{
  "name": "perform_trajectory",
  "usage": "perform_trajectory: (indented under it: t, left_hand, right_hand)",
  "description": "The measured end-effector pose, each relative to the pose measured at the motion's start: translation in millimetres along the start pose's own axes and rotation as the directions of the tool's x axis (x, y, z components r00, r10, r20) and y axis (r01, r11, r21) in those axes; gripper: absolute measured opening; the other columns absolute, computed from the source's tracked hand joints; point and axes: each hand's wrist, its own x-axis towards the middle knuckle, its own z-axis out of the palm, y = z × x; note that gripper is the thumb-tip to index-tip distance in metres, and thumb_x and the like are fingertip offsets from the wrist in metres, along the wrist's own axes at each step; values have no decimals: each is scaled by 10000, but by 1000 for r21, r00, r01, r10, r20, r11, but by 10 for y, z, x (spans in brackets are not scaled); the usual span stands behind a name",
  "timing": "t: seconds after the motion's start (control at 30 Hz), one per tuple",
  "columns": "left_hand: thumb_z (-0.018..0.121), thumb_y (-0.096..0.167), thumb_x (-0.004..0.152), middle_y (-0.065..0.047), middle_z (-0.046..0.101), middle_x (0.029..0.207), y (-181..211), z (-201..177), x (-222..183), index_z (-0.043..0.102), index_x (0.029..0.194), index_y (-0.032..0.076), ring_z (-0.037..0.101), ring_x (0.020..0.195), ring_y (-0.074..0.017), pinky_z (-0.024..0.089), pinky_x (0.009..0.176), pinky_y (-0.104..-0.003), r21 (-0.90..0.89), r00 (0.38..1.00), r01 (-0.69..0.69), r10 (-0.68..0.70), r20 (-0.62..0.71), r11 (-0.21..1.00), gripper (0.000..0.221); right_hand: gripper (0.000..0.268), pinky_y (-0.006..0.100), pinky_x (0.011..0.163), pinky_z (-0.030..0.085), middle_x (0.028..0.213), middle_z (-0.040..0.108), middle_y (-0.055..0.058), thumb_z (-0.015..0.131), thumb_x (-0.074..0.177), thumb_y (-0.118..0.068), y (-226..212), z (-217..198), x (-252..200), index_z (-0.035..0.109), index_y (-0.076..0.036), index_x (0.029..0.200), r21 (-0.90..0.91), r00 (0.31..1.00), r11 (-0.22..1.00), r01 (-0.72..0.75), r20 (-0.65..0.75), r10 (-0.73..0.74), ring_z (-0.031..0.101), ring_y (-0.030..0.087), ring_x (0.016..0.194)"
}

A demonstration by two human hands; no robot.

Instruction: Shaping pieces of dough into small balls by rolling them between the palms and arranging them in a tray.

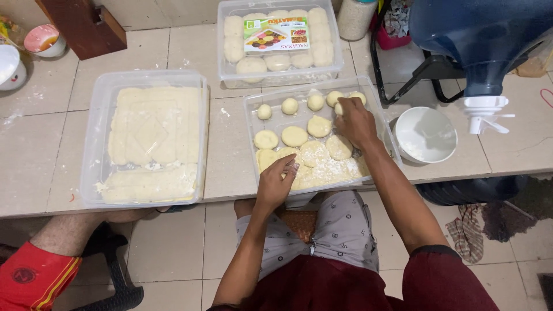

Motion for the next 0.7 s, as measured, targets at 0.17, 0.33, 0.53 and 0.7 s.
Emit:
perform_trajectory:
  t: [0.17,0.33,0.53,0.7]
  left_hand:
    - [665,151,964,-210,743,1140,-2,-1,-13,696,1292,97,750,980,-347,601,878,-464,-6,1000,-12,11,-5,1000,333]
    - [670,167,967,-208,749,1125,15,7,-7,705,1279,101,750,977,-350,605,873,-456,-11,1000,-9,9,-20,1000,322]
    - [671,188,970,-201,755,1115,48,-3,-10,711,1272,105,750,971,-355,602,875,-456,3,1000,4,-4,-16,1000,315]
    - [681,184,960,-190,759,1109,29,8,-1,718,1265,118,752,970,-345,601,874,-451,8,1000,7,-7,-25,1000,314]
  right_hand:
    - [528,604,922,547,1300,580,236,661,910,-210,149,145,30,584,-118,1425,-60,996,998,-29,84,34,675,481,1078]
    - [620,623,980,516,1368,552,263,684,872,-257,66,48,-22,555,-101,1457,-19,985,998,-66,157,68,638,515,1142]
    - [606,589,976,527,1389,537,203,695,900,-287,128,94,21,548,-150,1472,32,996,998,-52,75,49,639,472,1151]
    - [450,544,908,578,1289,561,117,716,938,-220,-24,165,4,611,-143,1368,-28,973,989,147,-178,-150,696,381,1039]
